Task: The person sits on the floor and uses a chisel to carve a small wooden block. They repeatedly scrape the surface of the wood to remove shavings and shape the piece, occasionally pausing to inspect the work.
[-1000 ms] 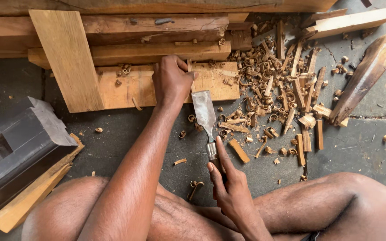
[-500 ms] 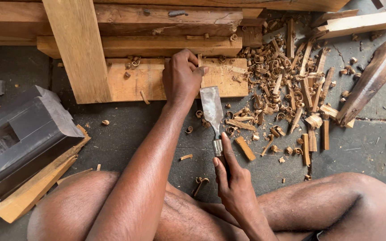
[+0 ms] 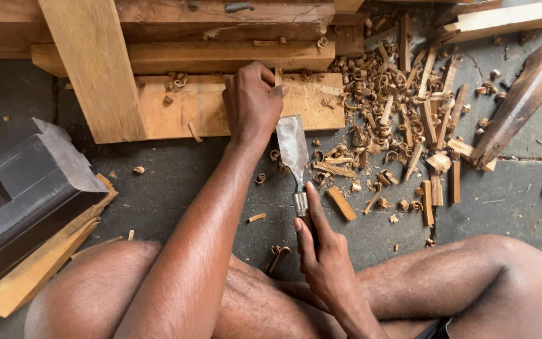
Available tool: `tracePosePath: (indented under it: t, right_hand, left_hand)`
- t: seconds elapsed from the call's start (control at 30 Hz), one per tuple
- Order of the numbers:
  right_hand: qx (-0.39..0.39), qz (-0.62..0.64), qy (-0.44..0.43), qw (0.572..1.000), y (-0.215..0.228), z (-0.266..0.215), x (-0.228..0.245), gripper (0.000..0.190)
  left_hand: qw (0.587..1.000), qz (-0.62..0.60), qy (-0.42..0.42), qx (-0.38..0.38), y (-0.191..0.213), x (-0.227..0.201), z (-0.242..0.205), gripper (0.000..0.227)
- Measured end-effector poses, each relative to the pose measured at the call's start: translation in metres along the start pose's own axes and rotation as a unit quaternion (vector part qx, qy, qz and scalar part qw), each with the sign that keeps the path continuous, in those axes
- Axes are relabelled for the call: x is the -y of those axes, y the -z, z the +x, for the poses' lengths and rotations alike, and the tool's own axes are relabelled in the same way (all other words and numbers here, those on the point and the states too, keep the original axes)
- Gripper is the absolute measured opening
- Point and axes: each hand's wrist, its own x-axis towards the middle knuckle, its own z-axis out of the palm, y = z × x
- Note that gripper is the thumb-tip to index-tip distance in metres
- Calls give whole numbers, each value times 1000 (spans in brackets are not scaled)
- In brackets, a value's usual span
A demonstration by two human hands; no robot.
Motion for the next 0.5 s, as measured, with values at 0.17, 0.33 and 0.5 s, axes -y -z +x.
tracePosePath:
  t: [0.17,0.33,0.5]
  right_hand:
    - [-5,-17,21,1000,-2,-1,3,69]
    - [-5,-6,8,1000,-3,-1,6,69]
    - [-3,-9,-10,1000,-3,-3,4,67]
  left_hand:
    - [1000,-10,26,14,-1,0,1,19]
    - [1000,3,1,-5,-1,-1,-1,19]
    - [997,-7,46,64,7,1,-2,37]
